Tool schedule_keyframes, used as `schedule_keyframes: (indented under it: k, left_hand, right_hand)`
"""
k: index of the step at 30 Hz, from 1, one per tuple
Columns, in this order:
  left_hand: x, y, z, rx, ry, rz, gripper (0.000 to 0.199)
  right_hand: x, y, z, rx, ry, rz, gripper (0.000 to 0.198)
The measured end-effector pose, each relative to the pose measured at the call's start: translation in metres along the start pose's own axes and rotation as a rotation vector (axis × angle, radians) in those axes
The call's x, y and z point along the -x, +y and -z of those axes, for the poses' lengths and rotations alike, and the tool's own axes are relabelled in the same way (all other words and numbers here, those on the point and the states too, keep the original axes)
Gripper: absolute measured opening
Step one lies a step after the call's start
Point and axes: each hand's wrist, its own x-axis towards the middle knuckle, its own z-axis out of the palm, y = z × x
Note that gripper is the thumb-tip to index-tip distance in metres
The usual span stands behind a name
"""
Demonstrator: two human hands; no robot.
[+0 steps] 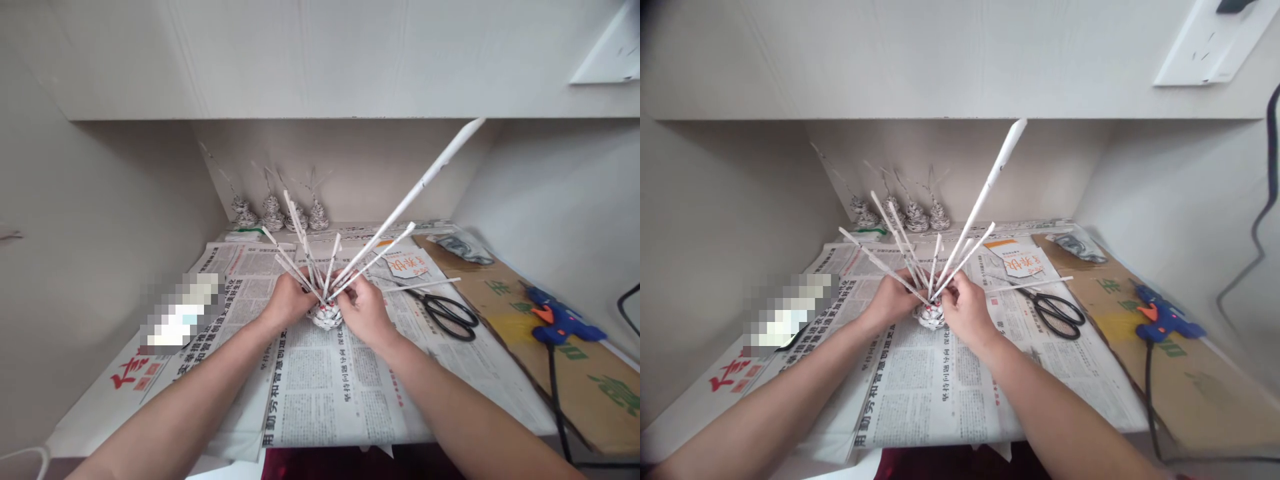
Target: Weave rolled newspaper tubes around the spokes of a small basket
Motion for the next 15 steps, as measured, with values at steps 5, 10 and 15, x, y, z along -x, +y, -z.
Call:
schedule_keyframes:
  k: [5, 10, 15]
  left_hand:
    - [0.0, 0.0, 0.001, -0.047, -0.015, 0.005, 0.013]
    - [0.001, 0.004, 0.0, -0.079, -0.068, -0.069, 0.015]
    - [0.003, 0.01, 0.002, -0.075, -0.178, -0.185, 0.022]
  right_hand:
    - [-0.003, 0.0, 0.006, -0.049, -0.02, -0.061, 0.016]
    - [-0.009, 0.003, 0.011, -0.104, -0.057, -0.148, 0.024]
    - [-0.015, 0.012, 0.008, -0.273, -0.036, -0.362, 0.031]
